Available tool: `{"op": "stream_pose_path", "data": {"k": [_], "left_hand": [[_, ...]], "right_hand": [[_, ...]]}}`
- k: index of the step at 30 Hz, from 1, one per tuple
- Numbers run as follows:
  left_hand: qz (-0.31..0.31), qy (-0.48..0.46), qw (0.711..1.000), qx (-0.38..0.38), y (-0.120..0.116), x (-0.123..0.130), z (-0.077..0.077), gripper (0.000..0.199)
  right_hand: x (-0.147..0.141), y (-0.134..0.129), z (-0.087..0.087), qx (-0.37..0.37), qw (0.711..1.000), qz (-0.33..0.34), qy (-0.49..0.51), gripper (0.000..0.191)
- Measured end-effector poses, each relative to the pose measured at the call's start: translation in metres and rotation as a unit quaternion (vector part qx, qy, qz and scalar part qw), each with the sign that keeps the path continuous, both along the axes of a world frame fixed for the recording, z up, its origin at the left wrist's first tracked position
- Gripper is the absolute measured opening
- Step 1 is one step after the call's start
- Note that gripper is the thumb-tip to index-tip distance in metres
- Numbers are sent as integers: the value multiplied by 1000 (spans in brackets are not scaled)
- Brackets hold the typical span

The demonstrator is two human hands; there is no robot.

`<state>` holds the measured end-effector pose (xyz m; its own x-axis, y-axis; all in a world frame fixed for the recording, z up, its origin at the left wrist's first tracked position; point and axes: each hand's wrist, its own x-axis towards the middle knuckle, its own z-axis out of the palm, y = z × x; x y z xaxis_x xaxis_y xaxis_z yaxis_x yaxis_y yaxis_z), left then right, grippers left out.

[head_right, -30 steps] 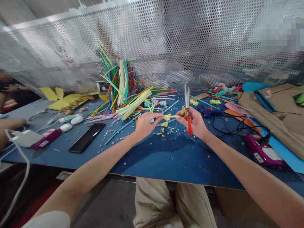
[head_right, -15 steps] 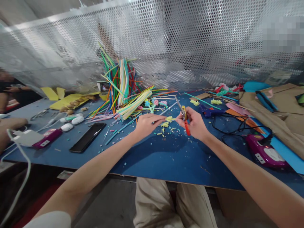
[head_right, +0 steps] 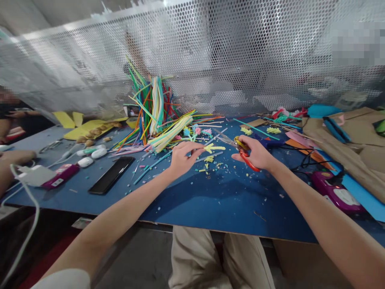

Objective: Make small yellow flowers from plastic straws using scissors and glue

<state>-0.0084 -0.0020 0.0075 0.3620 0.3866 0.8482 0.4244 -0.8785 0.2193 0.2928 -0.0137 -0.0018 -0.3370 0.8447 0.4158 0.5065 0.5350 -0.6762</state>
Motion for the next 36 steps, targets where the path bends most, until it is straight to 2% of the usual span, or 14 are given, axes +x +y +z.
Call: {"op": "stream_pose_path", "data": {"k": [9,21,36], "left_hand": [[-18,-5,1000,-8,-3,1,1,16],[-44,11,998,-47,-4,2,-3,20],[-60,26,997,-43,-4,3,-4,19]], "right_hand": [[-4,-5,2,-51,996,56,-54,45],[-12,-13,8,-93,992,73,-44,46],[-19,-18,13,-17,998,52,-42,44]]}}
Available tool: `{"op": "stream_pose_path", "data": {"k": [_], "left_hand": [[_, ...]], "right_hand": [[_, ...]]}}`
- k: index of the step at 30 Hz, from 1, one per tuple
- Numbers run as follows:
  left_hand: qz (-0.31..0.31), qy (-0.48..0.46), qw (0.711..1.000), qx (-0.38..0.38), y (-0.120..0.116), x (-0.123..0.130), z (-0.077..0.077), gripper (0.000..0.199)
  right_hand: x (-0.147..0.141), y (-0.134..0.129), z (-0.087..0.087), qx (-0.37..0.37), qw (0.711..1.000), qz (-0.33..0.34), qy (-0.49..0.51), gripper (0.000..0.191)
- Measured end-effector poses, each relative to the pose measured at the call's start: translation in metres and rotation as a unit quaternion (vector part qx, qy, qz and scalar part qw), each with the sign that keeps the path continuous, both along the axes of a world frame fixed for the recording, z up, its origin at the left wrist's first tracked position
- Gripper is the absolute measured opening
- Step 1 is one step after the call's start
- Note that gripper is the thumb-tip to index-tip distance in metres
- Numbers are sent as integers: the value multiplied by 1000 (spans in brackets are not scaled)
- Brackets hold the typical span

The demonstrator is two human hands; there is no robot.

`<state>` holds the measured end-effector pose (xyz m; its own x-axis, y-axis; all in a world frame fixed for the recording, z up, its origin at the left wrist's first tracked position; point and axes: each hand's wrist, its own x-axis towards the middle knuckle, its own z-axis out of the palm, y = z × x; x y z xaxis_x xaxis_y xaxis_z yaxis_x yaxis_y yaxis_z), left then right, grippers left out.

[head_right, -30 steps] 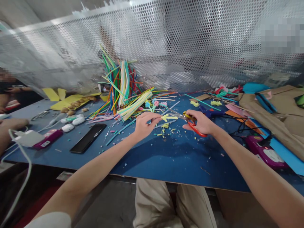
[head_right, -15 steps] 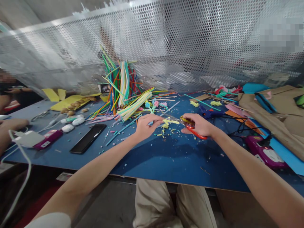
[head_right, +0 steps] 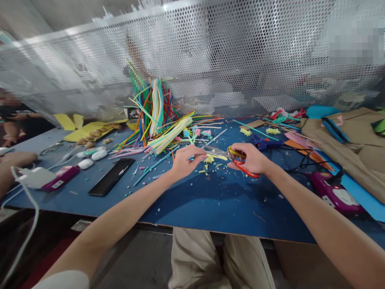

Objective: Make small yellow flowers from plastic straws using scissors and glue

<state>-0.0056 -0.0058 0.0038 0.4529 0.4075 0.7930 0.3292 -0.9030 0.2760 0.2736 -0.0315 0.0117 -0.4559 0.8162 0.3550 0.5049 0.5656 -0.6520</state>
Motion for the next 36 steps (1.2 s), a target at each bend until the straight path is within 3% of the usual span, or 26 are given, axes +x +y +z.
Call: {"op": "stream_pose_path", "data": {"k": [21,36], "left_hand": [[-14,1,999,33,1,0,0,14],[-17,-7,1000,16,-3,3,2,14]], "right_hand": [[1,4,-7,34,999,6,-19,38],[-1,8,-11,135,988,-23,-72,30]]}}
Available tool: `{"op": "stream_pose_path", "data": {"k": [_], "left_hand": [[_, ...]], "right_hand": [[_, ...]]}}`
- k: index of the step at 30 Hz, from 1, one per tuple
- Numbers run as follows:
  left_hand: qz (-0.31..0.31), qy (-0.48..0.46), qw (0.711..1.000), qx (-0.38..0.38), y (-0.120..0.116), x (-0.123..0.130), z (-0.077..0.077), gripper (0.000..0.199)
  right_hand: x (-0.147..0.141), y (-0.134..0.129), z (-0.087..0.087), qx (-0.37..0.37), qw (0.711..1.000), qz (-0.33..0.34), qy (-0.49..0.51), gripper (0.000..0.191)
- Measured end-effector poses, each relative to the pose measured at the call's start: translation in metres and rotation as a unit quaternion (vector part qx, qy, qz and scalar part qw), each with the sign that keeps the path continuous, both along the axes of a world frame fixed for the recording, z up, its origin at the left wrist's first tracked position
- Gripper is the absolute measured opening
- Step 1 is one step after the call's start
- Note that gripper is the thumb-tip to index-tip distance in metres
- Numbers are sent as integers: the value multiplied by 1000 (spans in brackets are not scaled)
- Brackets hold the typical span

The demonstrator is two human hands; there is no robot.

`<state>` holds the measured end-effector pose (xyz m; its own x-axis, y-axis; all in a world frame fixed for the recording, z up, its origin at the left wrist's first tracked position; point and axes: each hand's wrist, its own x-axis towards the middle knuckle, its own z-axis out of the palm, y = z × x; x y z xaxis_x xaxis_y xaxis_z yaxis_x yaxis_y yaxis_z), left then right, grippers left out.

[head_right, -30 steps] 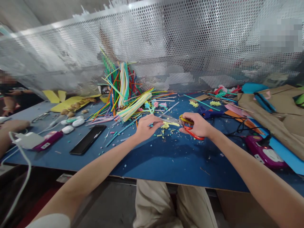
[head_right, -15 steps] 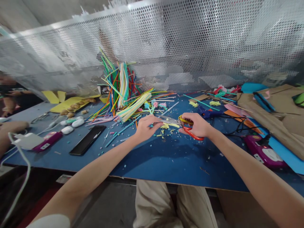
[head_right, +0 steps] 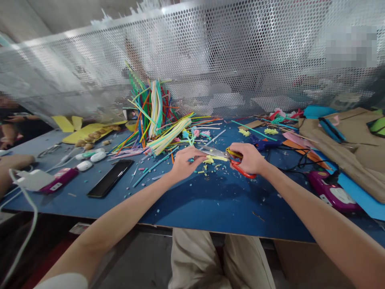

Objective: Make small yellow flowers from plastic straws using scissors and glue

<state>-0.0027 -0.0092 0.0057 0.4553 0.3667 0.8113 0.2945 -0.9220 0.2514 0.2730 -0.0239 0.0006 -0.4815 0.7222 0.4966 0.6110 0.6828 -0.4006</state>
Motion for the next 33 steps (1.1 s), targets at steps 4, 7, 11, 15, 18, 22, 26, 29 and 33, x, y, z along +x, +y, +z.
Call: {"op": "stream_pose_path", "data": {"k": [4,7,11,15,18,22,26,29,33], "left_hand": [[18,-2,1000,-22,0,-1,1,16],[33,-21,999,-33,-1,0,2,19],[70,-41,995,-65,-2,0,4,23],[82,-53,991,-88,-1,-1,3,24],[80,-60,991,-91,0,-2,2,22],[86,-52,990,-95,0,-2,2,24],[100,-28,991,-82,0,-3,2,24],[115,9,992,-58,1,-4,2,24],[138,53,989,-19,3,-3,1,22]], "right_hand": [[2,2,-6,12,998,-52,28,36],[3,5,-9,-6,994,-95,45,40],[2,10,-12,-43,985,-158,47,43],[-2,12,-12,-67,974,-200,81,38],[-3,13,-11,-72,964,-251,42,28],[4,15,-17,-77,939,-326,-80,44],[15,21,-24,-58,937,-304,-159,39],[17,23,-19,0,961,-247,-128,26],[-1,9,-1,-20,992,-121,24,27]]}}
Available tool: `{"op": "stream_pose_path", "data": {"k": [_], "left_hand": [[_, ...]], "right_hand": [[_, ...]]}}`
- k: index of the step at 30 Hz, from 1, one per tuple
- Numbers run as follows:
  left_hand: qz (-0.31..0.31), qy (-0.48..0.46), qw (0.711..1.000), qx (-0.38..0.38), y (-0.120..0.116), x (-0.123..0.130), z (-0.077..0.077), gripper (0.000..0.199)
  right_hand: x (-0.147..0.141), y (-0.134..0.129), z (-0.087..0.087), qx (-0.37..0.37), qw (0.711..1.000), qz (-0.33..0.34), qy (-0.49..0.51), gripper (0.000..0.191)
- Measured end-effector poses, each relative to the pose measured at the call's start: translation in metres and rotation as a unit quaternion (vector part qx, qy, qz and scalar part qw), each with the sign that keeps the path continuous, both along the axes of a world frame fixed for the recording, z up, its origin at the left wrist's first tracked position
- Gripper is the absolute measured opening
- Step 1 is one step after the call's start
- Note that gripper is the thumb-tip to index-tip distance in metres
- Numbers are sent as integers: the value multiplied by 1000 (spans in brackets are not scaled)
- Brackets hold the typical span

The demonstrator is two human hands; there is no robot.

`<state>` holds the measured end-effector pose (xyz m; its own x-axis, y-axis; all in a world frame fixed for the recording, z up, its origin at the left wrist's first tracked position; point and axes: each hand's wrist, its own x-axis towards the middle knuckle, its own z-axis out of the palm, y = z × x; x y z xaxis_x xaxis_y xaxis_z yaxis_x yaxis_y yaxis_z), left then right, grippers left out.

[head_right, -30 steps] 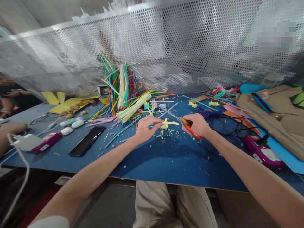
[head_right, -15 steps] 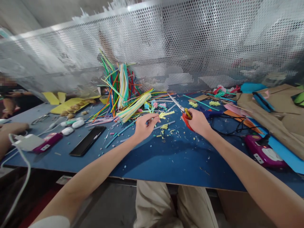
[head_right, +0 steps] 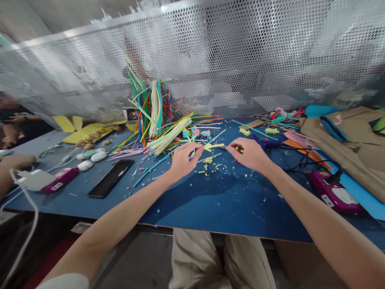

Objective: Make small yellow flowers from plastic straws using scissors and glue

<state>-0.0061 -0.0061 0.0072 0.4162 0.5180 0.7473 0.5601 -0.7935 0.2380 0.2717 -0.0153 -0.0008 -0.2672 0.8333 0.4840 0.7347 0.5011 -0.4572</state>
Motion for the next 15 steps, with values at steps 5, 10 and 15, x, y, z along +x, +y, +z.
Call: {"op": "stream_pose_path", "data": {"k": [5,10,15], "left_hand": [[-6,44,999,18,0,3,-3,20],[-15,64,998,21,0,2,-5,19],[-19,52,998,19,0,0,-3,19]], "right_hand": [[-35,-24,7,-85,991,77,70,32],[-40,-26,7,-127,978,75,144,33],[-16,-8,6,-74,948,20,308,35]]}}
